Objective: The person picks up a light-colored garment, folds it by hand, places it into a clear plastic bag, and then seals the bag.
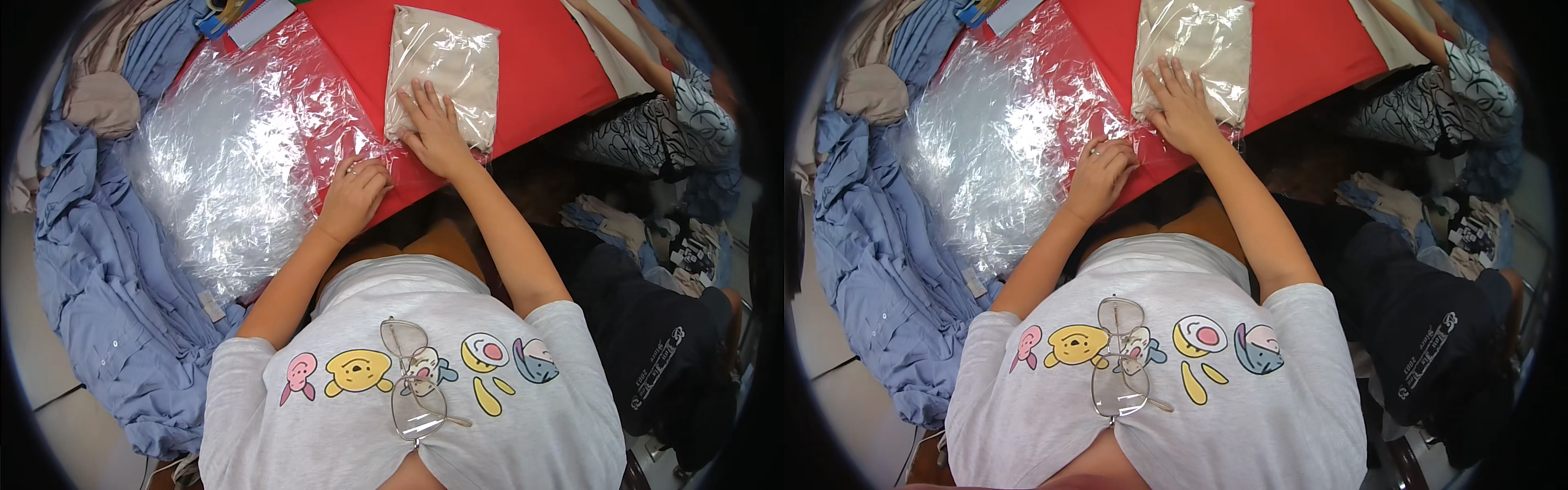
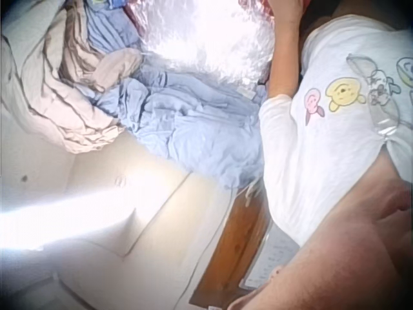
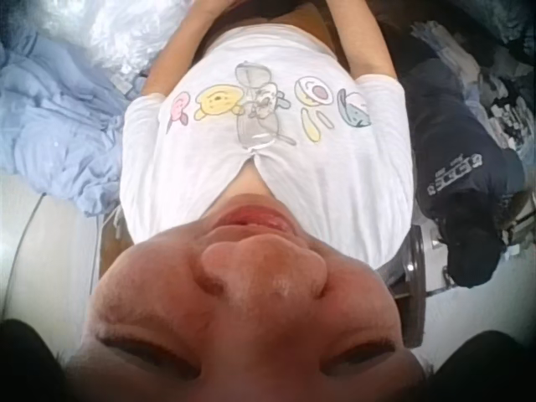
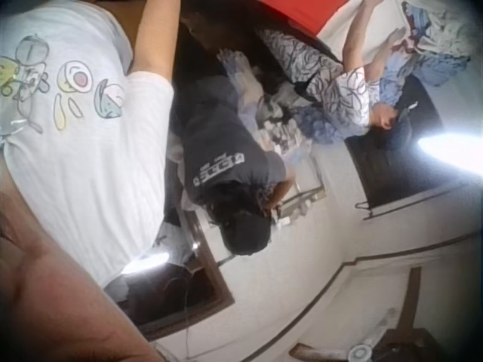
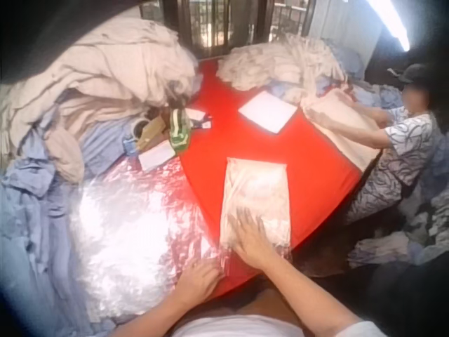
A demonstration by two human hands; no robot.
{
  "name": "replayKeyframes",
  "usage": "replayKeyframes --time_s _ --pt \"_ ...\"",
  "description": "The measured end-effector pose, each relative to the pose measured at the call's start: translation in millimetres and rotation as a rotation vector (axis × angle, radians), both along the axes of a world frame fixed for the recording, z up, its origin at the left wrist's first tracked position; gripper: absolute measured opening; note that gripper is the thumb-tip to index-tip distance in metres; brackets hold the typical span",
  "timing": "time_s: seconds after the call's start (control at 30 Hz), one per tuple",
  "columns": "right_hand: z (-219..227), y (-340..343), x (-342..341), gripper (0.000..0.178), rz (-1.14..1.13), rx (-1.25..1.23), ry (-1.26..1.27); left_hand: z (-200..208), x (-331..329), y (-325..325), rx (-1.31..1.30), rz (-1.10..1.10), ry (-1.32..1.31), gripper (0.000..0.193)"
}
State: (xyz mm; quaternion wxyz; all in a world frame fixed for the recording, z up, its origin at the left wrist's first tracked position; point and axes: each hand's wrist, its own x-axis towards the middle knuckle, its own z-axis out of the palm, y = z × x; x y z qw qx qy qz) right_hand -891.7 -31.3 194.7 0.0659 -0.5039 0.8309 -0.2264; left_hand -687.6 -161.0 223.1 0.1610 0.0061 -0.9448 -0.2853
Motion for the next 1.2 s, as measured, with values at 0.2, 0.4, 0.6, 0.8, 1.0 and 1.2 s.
replayKeyframes --time_s 0.2,0.4,0.6,0.8,1.0,1.2 --pt "72 69 30 0.083 0.077 -0.101 -0.176 32 -34 -18 0.143 0.01 0.078 0.015" --pt "44 130 11 0.025 -0.34 -0.194 -0.155 49 -58 -31 0.321 -0.011 -0.024 0.012" --pt "43 121 -33 0.013 -0.502 -0.378 -0.48 32 -101 -37 0.834 0.173 -0.188 0.011" --pt "10 86 -58 0.022 -0.638 -0.629 -1.102 5 -151 -46 0.931 0.348 -0.25 0.011" --pt "26 96 -63 0.018 -0.61 -0.473 -1.032 8 -138 -45 1.064 0.278 -0.276 0.009" --pt "64 132 -44 0.009 -0.068 -0.196 -0.47 17 -57 -37 0.742 0.032 -0.516 0.015"
